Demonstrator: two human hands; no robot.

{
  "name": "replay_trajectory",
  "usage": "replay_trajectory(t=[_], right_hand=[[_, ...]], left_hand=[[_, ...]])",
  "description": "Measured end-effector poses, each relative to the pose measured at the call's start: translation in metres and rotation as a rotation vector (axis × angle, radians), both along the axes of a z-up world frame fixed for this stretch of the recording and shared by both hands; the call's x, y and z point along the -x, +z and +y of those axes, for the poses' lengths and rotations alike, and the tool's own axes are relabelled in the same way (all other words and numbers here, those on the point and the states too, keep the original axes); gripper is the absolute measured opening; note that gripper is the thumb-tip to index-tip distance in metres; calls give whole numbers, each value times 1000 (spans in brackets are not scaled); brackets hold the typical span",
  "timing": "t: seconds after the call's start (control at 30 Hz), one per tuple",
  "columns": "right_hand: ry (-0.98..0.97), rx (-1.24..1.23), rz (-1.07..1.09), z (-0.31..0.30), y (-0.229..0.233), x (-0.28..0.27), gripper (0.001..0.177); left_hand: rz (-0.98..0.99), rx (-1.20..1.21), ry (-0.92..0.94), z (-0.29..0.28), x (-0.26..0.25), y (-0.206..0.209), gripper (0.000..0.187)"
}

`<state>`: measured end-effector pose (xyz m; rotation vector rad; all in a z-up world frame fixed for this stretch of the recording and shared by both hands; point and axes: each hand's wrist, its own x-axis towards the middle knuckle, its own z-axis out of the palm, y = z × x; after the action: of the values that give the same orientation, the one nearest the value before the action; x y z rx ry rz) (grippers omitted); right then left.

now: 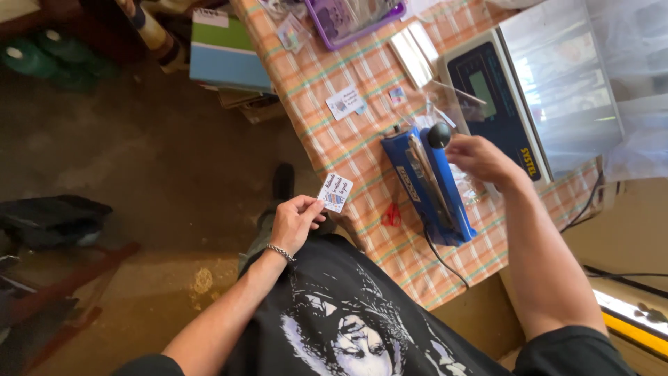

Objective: Packaging small printed photos into plastic bags and sealing them using a manual heat sealer

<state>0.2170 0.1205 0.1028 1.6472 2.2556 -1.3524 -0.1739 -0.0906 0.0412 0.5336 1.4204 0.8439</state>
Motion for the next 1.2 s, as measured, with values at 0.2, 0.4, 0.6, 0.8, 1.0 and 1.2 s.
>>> replay_trajectory(t=[0.2,0.4,0.6,0.8,1.0,1.2], right_hand=[[-684,-213,-292,-65,13,-59,16],[-1303,-282,718,-144,57,-23,8],[-1060,12,559,-174,28,76,16],[-894,296,623,-137,1,194,20],[-892,378,741,-93,-15,239,24],[-954,425,756,-117,-6,243,30]], left_hand=[[28,-60,149,27,24,19,20],[-20,-124,295,69,46,28,12],[-152,-173,300,116,55,23,12],[-112,-126,242,149,65,11,18],[-39,-6,528,226,124,-46,23],[269,-208,445,346,173,-81,21]])
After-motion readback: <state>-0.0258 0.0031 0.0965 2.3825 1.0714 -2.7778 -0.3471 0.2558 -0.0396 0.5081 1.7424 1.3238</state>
